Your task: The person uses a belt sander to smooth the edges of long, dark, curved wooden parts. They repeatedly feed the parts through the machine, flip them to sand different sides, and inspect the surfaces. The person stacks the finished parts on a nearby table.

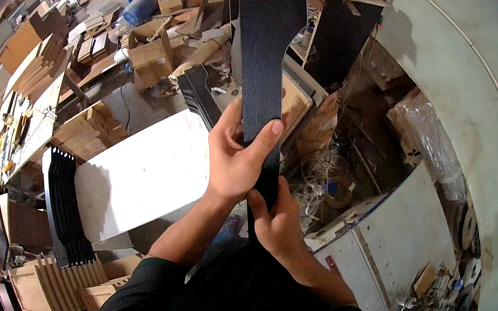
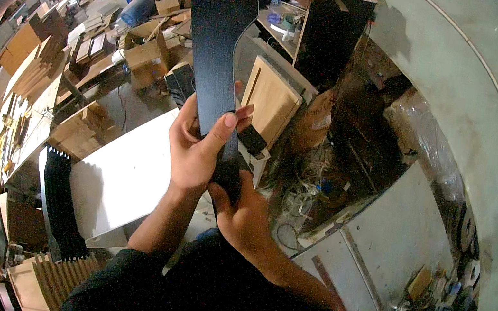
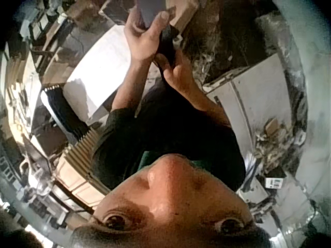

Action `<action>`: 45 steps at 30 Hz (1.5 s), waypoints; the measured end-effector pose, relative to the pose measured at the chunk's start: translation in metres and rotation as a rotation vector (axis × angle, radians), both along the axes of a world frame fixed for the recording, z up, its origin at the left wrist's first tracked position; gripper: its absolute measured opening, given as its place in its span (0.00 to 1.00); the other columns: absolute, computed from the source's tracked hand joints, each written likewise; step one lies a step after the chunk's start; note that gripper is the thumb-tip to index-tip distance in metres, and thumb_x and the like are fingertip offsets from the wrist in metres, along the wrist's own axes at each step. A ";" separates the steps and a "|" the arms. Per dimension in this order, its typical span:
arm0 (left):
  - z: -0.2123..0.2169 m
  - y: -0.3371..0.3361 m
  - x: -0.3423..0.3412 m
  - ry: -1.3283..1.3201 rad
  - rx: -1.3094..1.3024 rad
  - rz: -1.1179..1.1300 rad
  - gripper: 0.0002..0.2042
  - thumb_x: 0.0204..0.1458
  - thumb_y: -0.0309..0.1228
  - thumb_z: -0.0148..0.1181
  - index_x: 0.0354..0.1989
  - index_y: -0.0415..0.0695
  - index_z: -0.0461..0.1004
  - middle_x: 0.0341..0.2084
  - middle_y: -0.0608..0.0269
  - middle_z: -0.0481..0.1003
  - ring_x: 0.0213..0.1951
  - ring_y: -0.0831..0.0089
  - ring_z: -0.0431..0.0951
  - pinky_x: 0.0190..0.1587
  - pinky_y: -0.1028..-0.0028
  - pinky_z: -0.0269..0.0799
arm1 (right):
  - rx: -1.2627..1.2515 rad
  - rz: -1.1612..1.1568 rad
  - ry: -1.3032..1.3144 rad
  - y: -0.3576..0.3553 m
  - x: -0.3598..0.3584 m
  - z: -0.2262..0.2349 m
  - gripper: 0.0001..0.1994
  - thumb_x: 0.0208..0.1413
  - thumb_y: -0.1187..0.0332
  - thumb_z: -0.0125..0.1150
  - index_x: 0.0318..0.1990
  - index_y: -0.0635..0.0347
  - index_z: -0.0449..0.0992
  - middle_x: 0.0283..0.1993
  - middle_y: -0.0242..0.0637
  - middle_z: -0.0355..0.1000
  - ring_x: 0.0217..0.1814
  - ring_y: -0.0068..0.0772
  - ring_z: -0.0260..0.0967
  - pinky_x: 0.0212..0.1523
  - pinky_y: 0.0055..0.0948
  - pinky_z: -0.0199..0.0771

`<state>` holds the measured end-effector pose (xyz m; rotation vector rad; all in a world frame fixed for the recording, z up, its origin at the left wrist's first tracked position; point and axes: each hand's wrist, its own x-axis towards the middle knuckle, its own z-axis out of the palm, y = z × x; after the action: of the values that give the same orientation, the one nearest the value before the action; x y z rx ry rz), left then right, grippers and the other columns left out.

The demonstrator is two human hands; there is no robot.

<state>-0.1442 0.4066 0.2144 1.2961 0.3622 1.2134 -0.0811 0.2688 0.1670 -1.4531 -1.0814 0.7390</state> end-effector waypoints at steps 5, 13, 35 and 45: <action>0.011 -0.007 0.000 -0.085 -0.104 -0.029 0.20 0.70 0.25 0.66 0.67 0.31 0.72 0.55 0.50 0.83 0.49 0.66 0.87 0.51 0.67 0.86 | 0.046 0.003 -0.010 0.004 -0.002 -0.012 0.23 0.78 0.55 0.62 0.63 0.66 0.69 0.45 0.40 0.79 0.43 0.28 0.76 0.43 0.32 0.77; 0.000 -0.003 0.000 -0.094 -0.114 -0.023 0.20 0.70 0.28 0.66 0.65 0.31 0.72 0.57 0.47 0.83 0.46 0.60 0.90 0.46 0.64 0.89 | 0.082 -0.003 0.068 0.007 0.000 -0.033 0.24 0.79 0.54 0.58 0.67 0.65 0.70 0.51 0.54 0.82 0.53 0.49 0.82 0.54 0.44 0.81; -0.010 0.045 0.019 -0.106 -0.281 -0.057 0.12 0.69 0.30 0.66 0.56 0.37 0.82 0.48 0.52 0.88 0.36 0.69 0.89 0.38 0.71 0.87 | -0.026 0.343 0.165 -0.005 0.067 -0.040 0.24 0.80 0.58 0.56 0.71 0.69 0.75 0.42 0.31 0.77 0.43 0.20 0.69 0.43 0.27 0.72; -0.041 0.084 0.009 -0.122 -0.333 -0.042 0.11 0.70 0.28 0.64 0.55 0.36 0.83 0.38 0.51 0.87 0.31 0.68 0.87 0.33 0.70 0.85 | -0.157 0.473 0.342 -0.027 0.084 -0.050 0.22 0.76 0.67 0.62 0.71 0.71 0.75 0.64 0.41 0.81 0.62 0.26 0.76 0.63 0.28 0.76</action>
<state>-0.1356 0.4909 0.1733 0.9356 0.4263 1.1356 0.0027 0.2419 0.1166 -1.1456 -1.1245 1.3808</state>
